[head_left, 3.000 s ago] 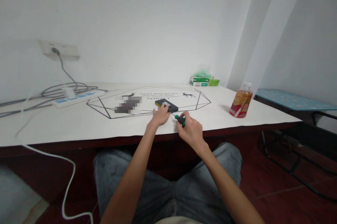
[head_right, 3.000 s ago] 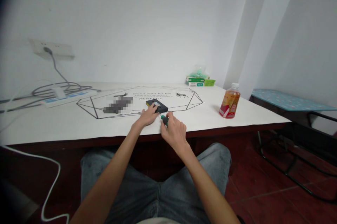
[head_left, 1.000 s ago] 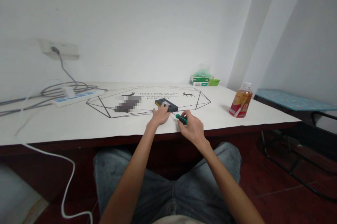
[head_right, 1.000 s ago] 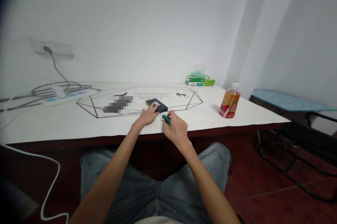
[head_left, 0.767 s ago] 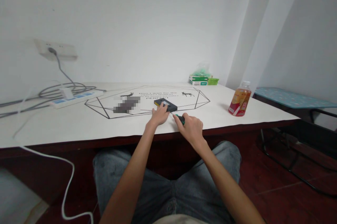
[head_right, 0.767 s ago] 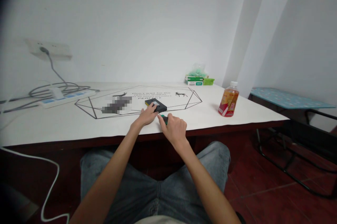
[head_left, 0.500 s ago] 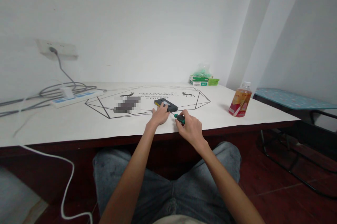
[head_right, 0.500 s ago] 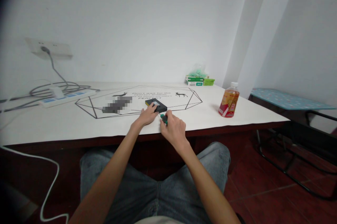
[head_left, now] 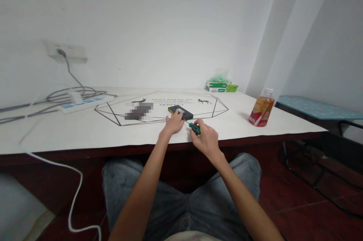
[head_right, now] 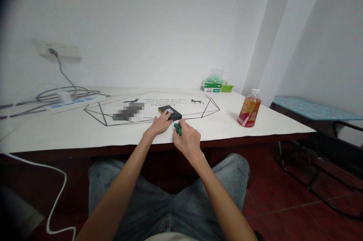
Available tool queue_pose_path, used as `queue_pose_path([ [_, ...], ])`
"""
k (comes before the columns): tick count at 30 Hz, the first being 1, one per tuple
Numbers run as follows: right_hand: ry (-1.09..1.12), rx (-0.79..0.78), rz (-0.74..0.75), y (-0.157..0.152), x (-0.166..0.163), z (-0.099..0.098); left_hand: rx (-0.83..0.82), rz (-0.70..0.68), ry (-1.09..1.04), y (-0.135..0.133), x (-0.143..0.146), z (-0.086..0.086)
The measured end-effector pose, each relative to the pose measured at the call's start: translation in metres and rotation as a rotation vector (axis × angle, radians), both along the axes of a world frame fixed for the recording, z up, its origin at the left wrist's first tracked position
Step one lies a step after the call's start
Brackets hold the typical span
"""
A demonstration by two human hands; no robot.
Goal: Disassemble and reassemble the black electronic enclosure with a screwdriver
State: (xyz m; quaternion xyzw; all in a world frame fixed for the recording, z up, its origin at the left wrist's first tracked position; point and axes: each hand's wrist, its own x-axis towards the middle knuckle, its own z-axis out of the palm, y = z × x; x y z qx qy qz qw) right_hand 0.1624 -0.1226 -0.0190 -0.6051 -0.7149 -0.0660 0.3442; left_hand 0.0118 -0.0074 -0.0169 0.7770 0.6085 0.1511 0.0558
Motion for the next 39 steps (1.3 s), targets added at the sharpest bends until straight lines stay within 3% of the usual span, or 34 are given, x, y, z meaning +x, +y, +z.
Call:
queue_pose_path([
  [6,-0.055,-0.008,-0.171,0.001,-0.005,0.003,-0.012,-0.001,-0.009,-0.002,0.001,0.003],
  [14,0.053,0.057,0.031,0.005,0.007,-0.004,-0.006,-0.005,-0.019,0.000,0.000,0.000],
  [21,-0.040,0.000,-0.122,0.005,0.003,0.004,0.010,-0.012,-0.021,0.002,-0.001,-0.002],
  [27,0.013,-0.037,0.035,0.004,0.009,0.001,-0.008,-0.004,-0.017,0.001,-0.001,0.000],
  [35,-0.059,-0.062,-0.143,0.004,0.001,0.009,-0.003,0.004,-0.003,-0.005,0.002,0.004],
  [39,0.039,-0.053,-0.053,0.004,0.003,0.009,0.004,0.005,-0.007,-0.004,0.002,0.004],
])
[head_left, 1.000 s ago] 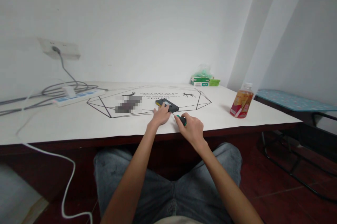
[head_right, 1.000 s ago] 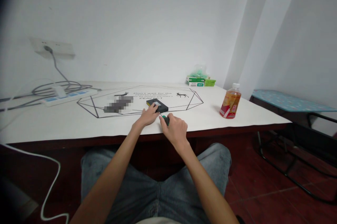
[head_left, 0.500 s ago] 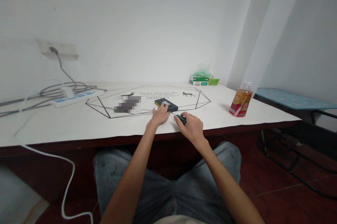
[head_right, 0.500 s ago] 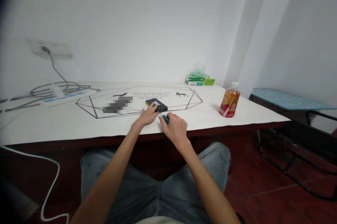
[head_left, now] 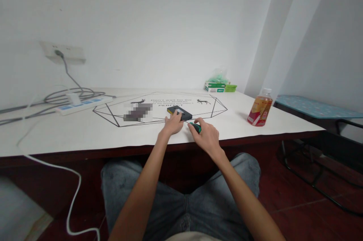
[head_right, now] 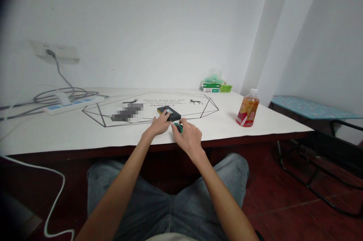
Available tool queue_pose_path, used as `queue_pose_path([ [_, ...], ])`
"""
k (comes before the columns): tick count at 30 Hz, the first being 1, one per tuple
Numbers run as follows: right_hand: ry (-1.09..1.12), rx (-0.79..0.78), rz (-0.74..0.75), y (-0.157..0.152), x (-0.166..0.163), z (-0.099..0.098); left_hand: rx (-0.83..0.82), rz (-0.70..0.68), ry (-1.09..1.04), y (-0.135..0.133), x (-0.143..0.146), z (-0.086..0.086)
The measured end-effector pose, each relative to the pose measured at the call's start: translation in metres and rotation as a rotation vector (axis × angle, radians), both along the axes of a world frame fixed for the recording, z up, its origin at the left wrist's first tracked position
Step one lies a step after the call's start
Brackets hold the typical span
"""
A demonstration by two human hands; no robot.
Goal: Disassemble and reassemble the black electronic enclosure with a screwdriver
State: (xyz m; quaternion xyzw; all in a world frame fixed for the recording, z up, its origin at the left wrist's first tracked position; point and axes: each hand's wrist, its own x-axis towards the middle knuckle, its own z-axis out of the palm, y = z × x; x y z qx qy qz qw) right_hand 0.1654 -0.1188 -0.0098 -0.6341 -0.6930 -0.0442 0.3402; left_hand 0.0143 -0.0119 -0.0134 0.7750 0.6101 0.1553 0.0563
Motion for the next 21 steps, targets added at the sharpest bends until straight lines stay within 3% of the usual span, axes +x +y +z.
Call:
queue_pose_path([
  [5,0.030,0.013,0.069,-0.002,0.002,-0.004,-0.009,-0.002,0.003,0.001,-0.001,-0.001],
  [12,-0.081,0.015,-0.143,-0.001,-0.003,0.001,-0.016,-0.007,-0.005,0.002,-0.001,-0.001],
  [18,-0.008,0.041,0.048,0.002,0.009,-0.004,-0.016,-0.009,-0.015,0.004,-0.002,-0.003],
  [21,-0.063,0.037,0.018,0.002,0.009,-0.003,-0.017,-0.008,-0.018,0.003,-0.002,-0.002],
])
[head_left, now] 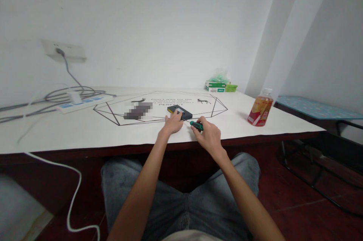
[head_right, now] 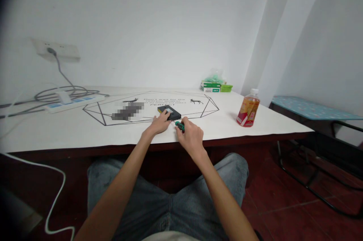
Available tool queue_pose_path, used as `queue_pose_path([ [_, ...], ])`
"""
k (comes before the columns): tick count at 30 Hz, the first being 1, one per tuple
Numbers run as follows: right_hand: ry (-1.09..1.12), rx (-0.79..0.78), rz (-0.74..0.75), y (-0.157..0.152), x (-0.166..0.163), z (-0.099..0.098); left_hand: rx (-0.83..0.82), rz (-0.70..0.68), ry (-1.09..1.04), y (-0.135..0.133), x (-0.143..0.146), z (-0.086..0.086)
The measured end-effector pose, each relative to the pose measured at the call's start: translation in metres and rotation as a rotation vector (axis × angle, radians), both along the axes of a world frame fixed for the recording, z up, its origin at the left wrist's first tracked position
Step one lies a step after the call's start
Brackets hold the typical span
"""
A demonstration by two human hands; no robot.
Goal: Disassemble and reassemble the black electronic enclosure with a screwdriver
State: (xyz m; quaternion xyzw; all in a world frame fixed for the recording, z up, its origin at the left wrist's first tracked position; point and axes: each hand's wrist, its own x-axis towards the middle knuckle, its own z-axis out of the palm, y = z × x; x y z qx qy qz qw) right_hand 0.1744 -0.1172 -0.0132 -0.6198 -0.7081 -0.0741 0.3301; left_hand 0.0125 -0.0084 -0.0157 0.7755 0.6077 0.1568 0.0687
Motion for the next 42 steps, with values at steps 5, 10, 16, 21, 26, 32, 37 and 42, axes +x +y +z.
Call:
queue_pose_path([
  [5,-0.066,-0.049,-0.171,-0.002,-0.006,0.004,0.006,0.001,0.009,0.000,0.000,0.001],
  [10,-0.062,-0.025,-0.002,-0.003,0.000,0.000,-0.016,0.004,0.014,-0.001,0.000,0.001],
  [16,-0.098,-0.047,-0.026,-0.004,-0.006,0.003,0.010,-0.007,0.010,-0.001,0.000,0.001],
  [21,-0.041,-0.060,-0.087,-0.004,-0.012,0.005,0.013,-0.005,0.016,0.001,0.000,0.000],
  [26,0.009,-0.013,0.024,-0.006,-0.011,0.001,-0.009,0.005,0.017,-0.001,0.001,0.001],
  [32,-0.042,-0.023,-0.119,-0.005,-0.016,0.006,-0.016,0.000,0.006,-0.005,0.001,0.004],
  [37,0.003,-0.033,-0.074,-0.003,-0.007,0.008,0.003,0.002,0.001,-0.004,0.001,0.003],
  [42,0.016,-0.026,0.001,-0.003,-0.003,0.003,-0.008,0.001,-0.003,-0.003,0.001,0.003],
])
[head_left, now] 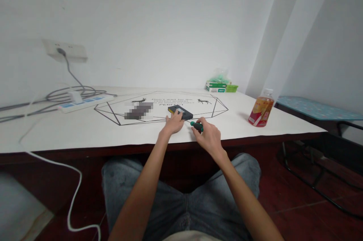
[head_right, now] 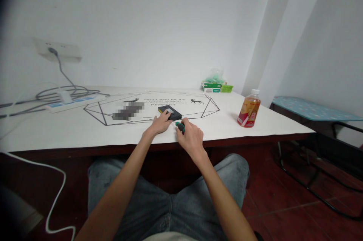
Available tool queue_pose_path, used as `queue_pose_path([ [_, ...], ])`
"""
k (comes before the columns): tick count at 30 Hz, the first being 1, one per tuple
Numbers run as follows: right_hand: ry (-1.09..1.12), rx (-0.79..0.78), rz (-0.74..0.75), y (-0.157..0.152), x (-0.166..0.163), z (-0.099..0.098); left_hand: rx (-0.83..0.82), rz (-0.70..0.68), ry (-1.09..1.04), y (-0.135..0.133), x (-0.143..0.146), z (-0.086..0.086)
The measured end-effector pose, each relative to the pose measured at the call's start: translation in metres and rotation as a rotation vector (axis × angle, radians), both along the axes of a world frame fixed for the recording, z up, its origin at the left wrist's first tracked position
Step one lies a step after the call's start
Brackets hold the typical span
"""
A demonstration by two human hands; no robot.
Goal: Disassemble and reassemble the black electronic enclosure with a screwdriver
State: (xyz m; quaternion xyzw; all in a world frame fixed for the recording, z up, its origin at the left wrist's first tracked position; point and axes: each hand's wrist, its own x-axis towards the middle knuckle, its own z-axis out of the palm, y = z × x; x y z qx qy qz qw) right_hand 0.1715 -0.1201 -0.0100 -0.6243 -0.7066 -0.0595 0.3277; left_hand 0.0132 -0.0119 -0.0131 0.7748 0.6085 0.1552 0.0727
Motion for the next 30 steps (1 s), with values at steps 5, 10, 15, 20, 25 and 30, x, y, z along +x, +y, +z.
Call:
queue_pose_path([
  [5,-0.004,0.018,-0.157,0.003,-0.008,0.000,0.013,-0.001,0.012,0.000,0.000,0.000],
  [10,0.302,0.041,-0.074,0.015,0.007,-0.003,0.022,0.007,0.007,0.002,0.000,-0.002],
  [15,0.715,0.045,0.028,0.042,0.034,-0.002,0.010,0.013,0.005,0.000,0.000,-0.001],
  [20,0.889,0.021,0.078,0.078,0.052,0.003,0.004,0.007,0.009,0.001,-0.001,-0.001],
  [25,1.239,-0.107,0.070,0.096,0.058,-0.004,0.015,0.004,0.012,0.008,-0.003,-0.006],
  [30,1.265,-0.095,0.096,0.101,0.061,-0.012,0.061,-0.024,-0.014,0.016,-0.004,-0.012],
])
